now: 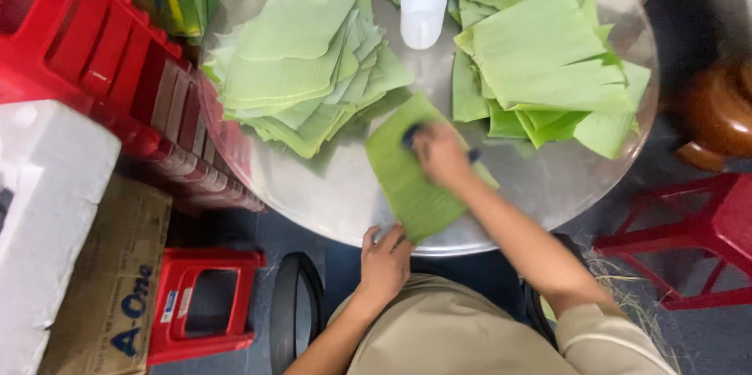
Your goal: Cleaning banana leaves by wiping them with a cloth and stacking them on a table
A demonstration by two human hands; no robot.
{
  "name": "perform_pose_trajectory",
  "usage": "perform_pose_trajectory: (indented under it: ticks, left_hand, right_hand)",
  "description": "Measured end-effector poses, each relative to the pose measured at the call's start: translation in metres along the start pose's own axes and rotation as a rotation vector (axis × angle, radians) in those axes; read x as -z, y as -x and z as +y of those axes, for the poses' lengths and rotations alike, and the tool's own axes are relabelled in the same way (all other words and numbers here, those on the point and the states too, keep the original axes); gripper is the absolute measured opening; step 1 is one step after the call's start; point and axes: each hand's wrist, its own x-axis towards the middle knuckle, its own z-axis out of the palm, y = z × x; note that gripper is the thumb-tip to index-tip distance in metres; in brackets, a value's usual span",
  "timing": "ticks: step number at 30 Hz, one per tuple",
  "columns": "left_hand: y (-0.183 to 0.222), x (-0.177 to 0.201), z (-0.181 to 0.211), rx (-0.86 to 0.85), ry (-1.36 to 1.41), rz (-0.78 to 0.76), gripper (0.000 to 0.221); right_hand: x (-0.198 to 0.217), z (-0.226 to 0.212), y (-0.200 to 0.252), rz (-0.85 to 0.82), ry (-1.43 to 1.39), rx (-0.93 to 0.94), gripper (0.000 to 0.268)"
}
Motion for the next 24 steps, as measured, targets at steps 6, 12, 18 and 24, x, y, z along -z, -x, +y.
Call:
perform_pose_trajectory:
  ticks: [6, 12, 18, 24]
  left_hand:
    - [0.012, -0.02, -0.004, -0.028, -0.021, -0.014, 0.016]
    - [0.0, -0.005, 0.001, -0.081, -0.017, 0.089, 0.008]
    - [-0.042, 0.031, 0.002, -0.249, 0.003, 0.258, 0.019]
    - [-0.128, 0.153, 0.06, -0.375, 0.315, 0.437, 0.004]
  right_hand:
    - [0.055, -0.025, 0.081, -0.133, -0.242, 0.199, 0.023]
    - [0.066, 0.075, 0.061, -0.052, -0.101, 0.066, 0.027]
    - [0.104, 0.105, 0.063, -0.092, 0.009, 0.008, 0.017]
    - [0.203, 0.17, 0.097, -0.062, -0.602, -0.592, 0.025]
